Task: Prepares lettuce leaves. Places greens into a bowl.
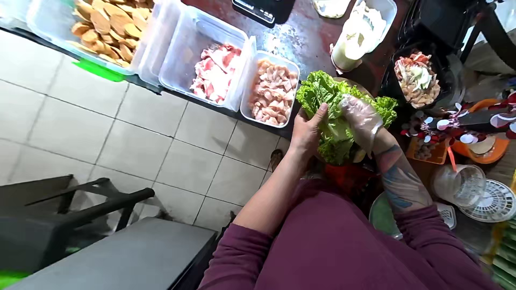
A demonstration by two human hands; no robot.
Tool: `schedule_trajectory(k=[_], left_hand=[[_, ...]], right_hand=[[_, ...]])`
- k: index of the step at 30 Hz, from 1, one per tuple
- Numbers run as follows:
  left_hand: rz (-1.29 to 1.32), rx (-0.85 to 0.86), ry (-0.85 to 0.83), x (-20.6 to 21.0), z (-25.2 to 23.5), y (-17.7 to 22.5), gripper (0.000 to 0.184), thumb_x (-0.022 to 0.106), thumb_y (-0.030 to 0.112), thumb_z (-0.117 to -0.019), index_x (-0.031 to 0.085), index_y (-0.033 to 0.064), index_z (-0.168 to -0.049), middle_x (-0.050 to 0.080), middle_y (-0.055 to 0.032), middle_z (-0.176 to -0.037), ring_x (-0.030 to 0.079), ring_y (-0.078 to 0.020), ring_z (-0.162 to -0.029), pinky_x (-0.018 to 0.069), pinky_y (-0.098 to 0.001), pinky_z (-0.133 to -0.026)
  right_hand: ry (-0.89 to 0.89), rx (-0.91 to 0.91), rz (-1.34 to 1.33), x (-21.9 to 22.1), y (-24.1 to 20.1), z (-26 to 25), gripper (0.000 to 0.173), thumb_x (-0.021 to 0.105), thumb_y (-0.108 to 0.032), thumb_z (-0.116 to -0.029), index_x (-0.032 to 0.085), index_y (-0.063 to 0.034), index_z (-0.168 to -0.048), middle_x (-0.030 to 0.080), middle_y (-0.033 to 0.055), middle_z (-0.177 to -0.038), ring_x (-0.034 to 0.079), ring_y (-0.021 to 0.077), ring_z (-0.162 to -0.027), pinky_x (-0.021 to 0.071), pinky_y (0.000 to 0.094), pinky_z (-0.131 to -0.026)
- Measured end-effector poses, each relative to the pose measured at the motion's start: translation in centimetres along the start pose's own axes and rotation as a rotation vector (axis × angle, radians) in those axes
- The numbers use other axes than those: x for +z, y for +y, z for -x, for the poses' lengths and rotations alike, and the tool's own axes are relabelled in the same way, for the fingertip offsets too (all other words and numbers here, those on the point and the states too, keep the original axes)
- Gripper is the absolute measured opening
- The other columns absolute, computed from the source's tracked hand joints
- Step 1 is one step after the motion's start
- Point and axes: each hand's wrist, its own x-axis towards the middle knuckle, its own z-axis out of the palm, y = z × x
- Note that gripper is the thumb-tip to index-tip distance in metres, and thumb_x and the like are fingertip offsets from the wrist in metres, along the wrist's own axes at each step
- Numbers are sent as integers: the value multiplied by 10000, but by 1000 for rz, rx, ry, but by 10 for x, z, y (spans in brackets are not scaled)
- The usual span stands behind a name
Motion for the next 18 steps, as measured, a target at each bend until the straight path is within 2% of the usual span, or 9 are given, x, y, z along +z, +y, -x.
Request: schedule_trajectory(k=[1, 3, 4, 6, 9, 10, 11, 15, 18], left_hand=[[9, 6, 9, -2, 0, -1, 595, 725, 243, -970, 449, 66, -1467, 653, -189, -1289, 669, -353, -1157, 575, -561, -990], [4, 19, 8, -6, -1, -4, 597, 727, 249, -969, 442, 69, -1463, 648, -183, -1297, 663, -344, -1170, 572, -554, -999], [-1, 30, 3, -7, -1, -5, 603, 735, 252, -963, 443, 69, -1459, 648, -179, -1299, 661, -345, -1172, 573, -559, -1001], [-14, 46, 13, -6, 0, -5, 593, 748, 255, -953, 470, 51, -1436, 663, -185, -1272, 674, -355, -1150, 582, -571, -987], [-35, 29, 87, -4, 0, -2, 622, 757, 303, -943, 469, 65, -1440, 679, -169, -1249, 687, -336, -1131, 592, -559, -977], [-37, 15, 113, -4, 0, -1, 627, 753, 315, -944, 467, 65, -1443, 682, -166, -1244, 691, -330, -1125, 594, -550, -973], [-43, 4, 136, -5, 0, 0, 638, 755, 327, -940, 468, 69, -1447, 686, -162, -1242, 695, -324, -1119, 599, -541, -969], [-35, -5, 160, -8, 0, 1, 646, 768, 319, -931, 470, 60, -1442, 689, -166, -1233, 698, -321, -1115, 598, -537, -970], [-43, 8, 184, -8, 1, 1, 636, 774, 327, -925, 496, 48, -1424, 700, -162, -1212, 706, -317, -1098, 605, -532, -959]], right_hand=[[-44, 20, -3, 2, -6, 9, 512, 649, -86, -984, 489, -152, -1466, 665, 2, -1285, 652, 70, -1107, 538, 275, -980], [-146, -129, -31, -2, 31, -16, 840, 812, -12, -829, 387, -111, -1548, 625, 65, -1385, 643, 143, -1203, 556, 324, -1023], [-176, -300, -43, -5, 71, -47, 905, 882, -60, -770, 397, -50, -1534, 639, 118, -1360, 660, 200, -1202, 592, 366, -1016], [-163, -407, -16, -8, 112, -84, 907, 936, -171, -729, 463, -62, -1495, 654, 98, -1336, 659, 208, -1202, 596, 394, -1019], [-62, -344, -9, -5, 88, -59, 777, 858, -80, -804, 476, 7, -1475, 617, 171, -1374, 663, 234, -1189, 609, 377, -977], [-24, -87, -1, 1, 40, -26, 715, 790, -5, -852, 480, -72, -1493, 611, 89, -1407, 639, 166, -1214, 549, 342, -1027], [11, 15, 12, 5, 12, -4, 638, 725, 4, -907, 489, -95, -1491, 621, 53, -1404, 636, 123, -1213, 530, 307, -1039], [36, -45, -65, 5, 6, 13, 367, 536, -82, -1048, 536, -76, -1415, 670, 45, -1265, 662, 78, -1089, 554, 268, -944], [65, 40, -185, 6, 9, 12, 348, 461, -210, -1098, 551, -148, -1428, 653, 16, -1294, 642, 93, -1127, 547, 306, -967]])
